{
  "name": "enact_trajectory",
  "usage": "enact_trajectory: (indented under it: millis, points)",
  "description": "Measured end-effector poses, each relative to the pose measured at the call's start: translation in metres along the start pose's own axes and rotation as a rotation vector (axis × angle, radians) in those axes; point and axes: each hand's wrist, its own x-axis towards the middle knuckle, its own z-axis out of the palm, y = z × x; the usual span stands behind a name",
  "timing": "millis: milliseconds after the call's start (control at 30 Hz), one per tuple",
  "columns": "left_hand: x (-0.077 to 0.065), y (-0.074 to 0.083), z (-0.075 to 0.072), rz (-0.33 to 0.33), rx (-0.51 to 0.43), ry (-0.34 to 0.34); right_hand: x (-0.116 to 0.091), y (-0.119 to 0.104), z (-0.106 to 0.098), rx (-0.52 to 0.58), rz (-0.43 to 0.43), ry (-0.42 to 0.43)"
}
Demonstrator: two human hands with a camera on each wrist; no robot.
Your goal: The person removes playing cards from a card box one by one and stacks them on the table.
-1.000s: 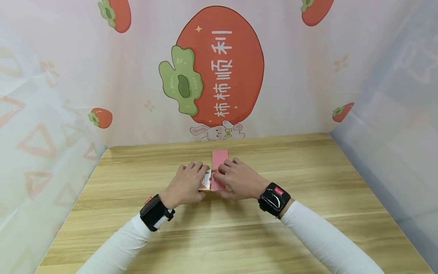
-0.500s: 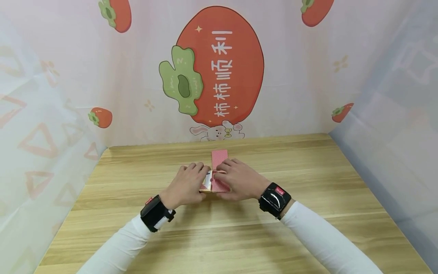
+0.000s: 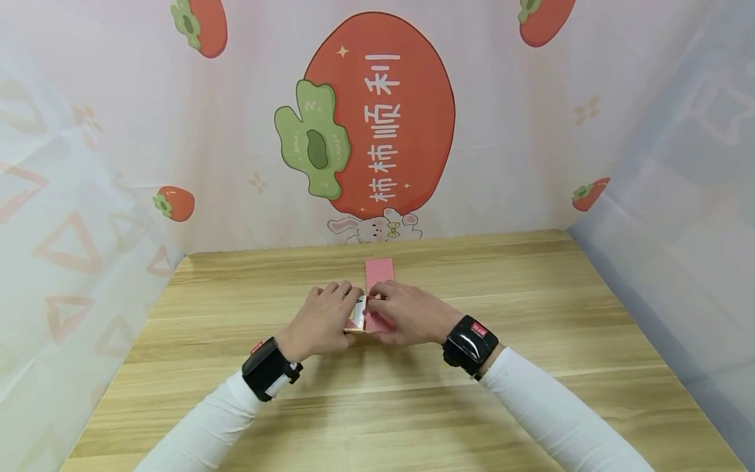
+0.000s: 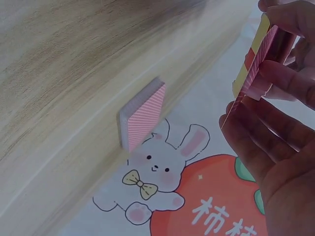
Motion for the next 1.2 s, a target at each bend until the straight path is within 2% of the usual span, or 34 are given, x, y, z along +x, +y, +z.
enact_trajectory:
  millis: [633, 867, 1067, 1200]
  points:
    - [-0.002, -0.004, 0.000, 0.003, 0.007, 0.012, -0.011, 0.006, -0.009, -0.003, 0.020, 0.005]
    - [-0.004, -0.009, 0.004, -0.016, -0.009, 0.005, -0.017, 0.013, -0.012, 0.011, 0.054, 0.006]
    - [-0.006, -0.011, 0.006, -0.043, -0.032, -0.007, -0.020, 0.019, -0.017, 0.038, 0.091, 0.056]
    - [-0.006, -0.012, 0.006, -0.055, -0.034, -0.011, -0.018, 0.024, -0.017, 0.040, 0.156, 0.106]
